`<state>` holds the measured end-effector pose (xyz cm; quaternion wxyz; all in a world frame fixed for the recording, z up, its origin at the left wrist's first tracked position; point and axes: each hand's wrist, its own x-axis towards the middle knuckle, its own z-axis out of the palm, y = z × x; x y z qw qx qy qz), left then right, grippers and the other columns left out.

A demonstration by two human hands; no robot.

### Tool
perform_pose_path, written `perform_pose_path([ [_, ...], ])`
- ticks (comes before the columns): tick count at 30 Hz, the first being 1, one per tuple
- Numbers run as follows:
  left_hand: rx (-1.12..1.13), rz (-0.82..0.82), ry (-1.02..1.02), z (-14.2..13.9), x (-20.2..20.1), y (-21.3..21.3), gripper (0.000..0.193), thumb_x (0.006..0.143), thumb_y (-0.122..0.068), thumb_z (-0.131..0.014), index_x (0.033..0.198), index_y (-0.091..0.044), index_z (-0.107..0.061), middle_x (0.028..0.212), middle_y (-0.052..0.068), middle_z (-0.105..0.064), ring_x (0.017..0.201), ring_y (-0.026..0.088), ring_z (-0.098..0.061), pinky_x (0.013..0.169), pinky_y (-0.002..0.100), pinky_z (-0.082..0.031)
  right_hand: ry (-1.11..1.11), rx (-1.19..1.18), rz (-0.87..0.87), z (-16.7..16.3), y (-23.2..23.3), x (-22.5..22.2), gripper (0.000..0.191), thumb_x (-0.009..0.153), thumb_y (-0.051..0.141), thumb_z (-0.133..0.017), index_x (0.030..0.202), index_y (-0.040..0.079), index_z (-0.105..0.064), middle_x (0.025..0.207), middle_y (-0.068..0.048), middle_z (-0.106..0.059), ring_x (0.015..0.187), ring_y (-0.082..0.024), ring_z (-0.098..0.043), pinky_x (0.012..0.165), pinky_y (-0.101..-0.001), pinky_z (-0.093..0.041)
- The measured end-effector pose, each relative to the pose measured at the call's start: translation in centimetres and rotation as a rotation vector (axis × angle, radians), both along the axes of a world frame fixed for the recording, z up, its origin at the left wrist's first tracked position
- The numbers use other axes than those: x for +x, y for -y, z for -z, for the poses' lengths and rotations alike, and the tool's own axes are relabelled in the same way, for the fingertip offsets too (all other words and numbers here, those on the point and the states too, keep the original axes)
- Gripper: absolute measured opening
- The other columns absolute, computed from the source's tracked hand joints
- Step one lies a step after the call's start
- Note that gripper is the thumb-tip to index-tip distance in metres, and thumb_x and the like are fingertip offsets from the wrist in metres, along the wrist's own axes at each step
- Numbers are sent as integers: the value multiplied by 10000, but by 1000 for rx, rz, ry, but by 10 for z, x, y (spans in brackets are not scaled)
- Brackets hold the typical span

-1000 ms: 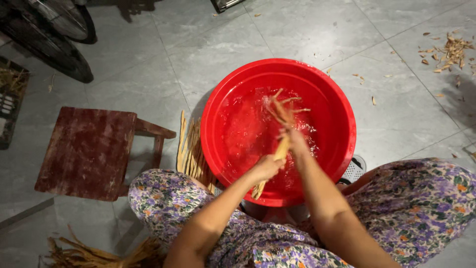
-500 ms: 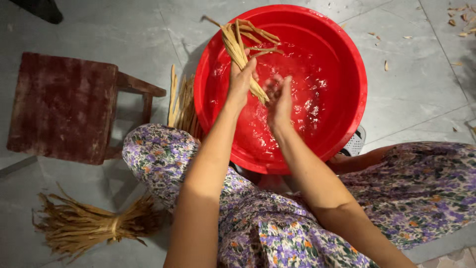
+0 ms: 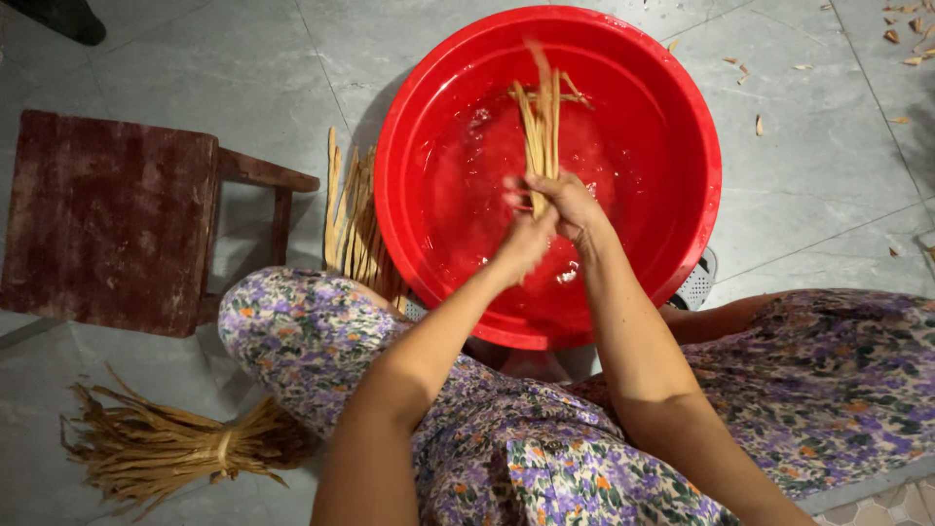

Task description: The person sits on the floor and repeatedly washes bundles of dried plant stems in a red basin of water. They scrub the stems by hand, rinse them, and place the cleaned bundles on a nearby stool.

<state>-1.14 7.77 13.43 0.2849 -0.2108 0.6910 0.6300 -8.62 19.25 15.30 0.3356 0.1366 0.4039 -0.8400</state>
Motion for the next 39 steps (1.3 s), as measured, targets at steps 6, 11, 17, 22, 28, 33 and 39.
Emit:
perform_pose_path([
  [6,-413,519,-170,-76,49,-19,535,1036,-483,-521,1070,21,-697,934,284,-711,944,438,-696,804,537,-529,287,-134,250,100,-42,-11,253,1076,230,-597,1217,24,-554,806,-60,-669,550,-131,-601,465,-265,-528],
  [11,-564,491,-237,-102,14,34,408,942,-430,-582,1162,-111,-710,1086,213,-725,1025,406,-702,859,516,-542,122,261,407,123,-87,-16,413,1140,480,-506,1133,91,-643,826,25,-681,499,-68,-495,384,-235,-377],
  [17,-793,284,-55,-9,-57,106,381,980,-374,-580,1268,-132,-637,1248,181,-683,1149,403,-640,944,526,-511,73,592,545,125,-53,-15,421,1044,467,-480,1229,107,-592,1076,-73,-645,825,-190,-639,630,-343,-565],
  [22,-719,164,178,80,-49,94,384,999,-323,-606,1315,-108,-649,1286,190,-678,1179,360,-668,963,490,-540,30,577,121,107,22,14,507,986,423,-548,1368,89,-524,1303,-158,-606,1083,-288,-677,827,-419,-629],
  [28,-688,410,190,114,-27,70,538,1015,-186,-477,1529,-338,-433,1198,165,-697,1049,315,-711,897,456,-574,-100,357,-219,109,49,13,802,844,319,-707,1497,72,-314,1386,-240,-574,1253,-379,-630,1052,-478,-574],
  [33,-449,352,182,108,-29,33,389,1167,-390,-362,1460,-213,-546,1159,168,-649,1007,304,-623,856,486,-513,-42,531,-392,140,21,24,583,961,445,-668,1359,27,-589,1304,-191,-660,1210,-280,-631,1014,-367,-491],
  [39,-461,609,81,53,-26,-23,464,1000,-489,-565,1187,-82,-686,1127,162,-695,977,295,-675,858,469,-521,46,-167,-235,129,-15,-6,357,1062,297,-641,1143,-48,-602,885,-163,-709,747,-239,-701,633,-328,-623],
])
